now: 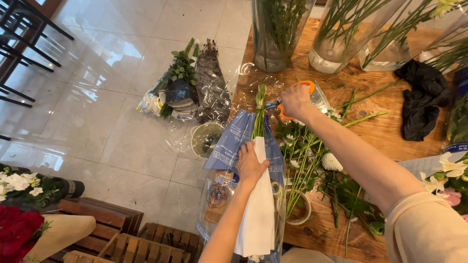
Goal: The person trims flower stems with scissors, removes plastic wrapping from bunches, and places individual flowers into a small arrangement inside a pink box.
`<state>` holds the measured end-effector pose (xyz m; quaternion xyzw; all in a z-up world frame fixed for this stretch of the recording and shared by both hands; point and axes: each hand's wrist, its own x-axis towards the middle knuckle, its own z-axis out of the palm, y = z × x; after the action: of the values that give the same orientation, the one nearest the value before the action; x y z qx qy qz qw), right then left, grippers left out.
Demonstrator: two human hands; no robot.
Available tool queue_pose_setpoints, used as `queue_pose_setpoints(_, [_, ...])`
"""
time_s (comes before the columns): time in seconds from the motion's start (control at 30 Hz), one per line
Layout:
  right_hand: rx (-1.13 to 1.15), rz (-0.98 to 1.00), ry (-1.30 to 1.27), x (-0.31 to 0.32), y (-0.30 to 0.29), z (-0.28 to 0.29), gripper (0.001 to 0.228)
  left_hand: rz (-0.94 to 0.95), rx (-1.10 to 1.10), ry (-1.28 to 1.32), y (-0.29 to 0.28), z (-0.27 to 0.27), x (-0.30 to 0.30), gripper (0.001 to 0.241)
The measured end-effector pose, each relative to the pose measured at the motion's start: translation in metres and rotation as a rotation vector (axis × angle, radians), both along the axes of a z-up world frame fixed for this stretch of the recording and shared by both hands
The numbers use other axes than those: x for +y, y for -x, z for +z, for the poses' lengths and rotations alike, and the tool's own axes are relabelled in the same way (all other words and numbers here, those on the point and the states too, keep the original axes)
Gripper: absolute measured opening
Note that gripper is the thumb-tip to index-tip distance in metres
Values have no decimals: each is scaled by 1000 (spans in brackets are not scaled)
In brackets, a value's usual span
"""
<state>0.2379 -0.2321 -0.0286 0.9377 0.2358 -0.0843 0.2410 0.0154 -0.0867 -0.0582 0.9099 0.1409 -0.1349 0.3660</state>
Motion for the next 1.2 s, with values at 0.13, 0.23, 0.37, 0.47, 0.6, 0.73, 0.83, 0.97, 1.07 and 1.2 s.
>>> queue_pose_setpoints(0.13, [37,13,31,3,-7,-3,23,-10,-5,-5,-2,2,2,73])
queue_pose_setpoints(0.23, [40,46,13,2,-10,3,29,-3,-15,7,-1,3,3,74])
queue_pose_setpoints(0.37, [52,52,-16,-13,-39,-43,32,2,-4,6,-1,8,2,74])
queue_pose_setpoints(0.47, [80,66,-12,-8,-47,-31,39,-2,-24,44,0,13,4,73])
queue_pose_setpoints(0.6, [100,115,71,8,-40,-3,37,-8,-7,52,-2,14,5,74])
queue_pose_setpoints(0.73, [81,176,50,2,-41,-20,30,-13,-2,45,-4,10,5,74])
queue_pose_setpoints(0.83, [97,178,82,2,-44,-27,31,-23,-2,57,-4,5,6,75])
queue_pose_setpoints(0.97, [72,198,66,-5,-44,-34,26,-22,1,61,-3,9,6,74])
queue_pose_setpoints(1.07, [152,87,68,-4,-43,-13,41,-19,-1,70,-6,10,8,75])
queue_pose_setpoints(1.2, [181,-131,-66,-11,-42,14,42,10,22,102,-4,15,6,79])
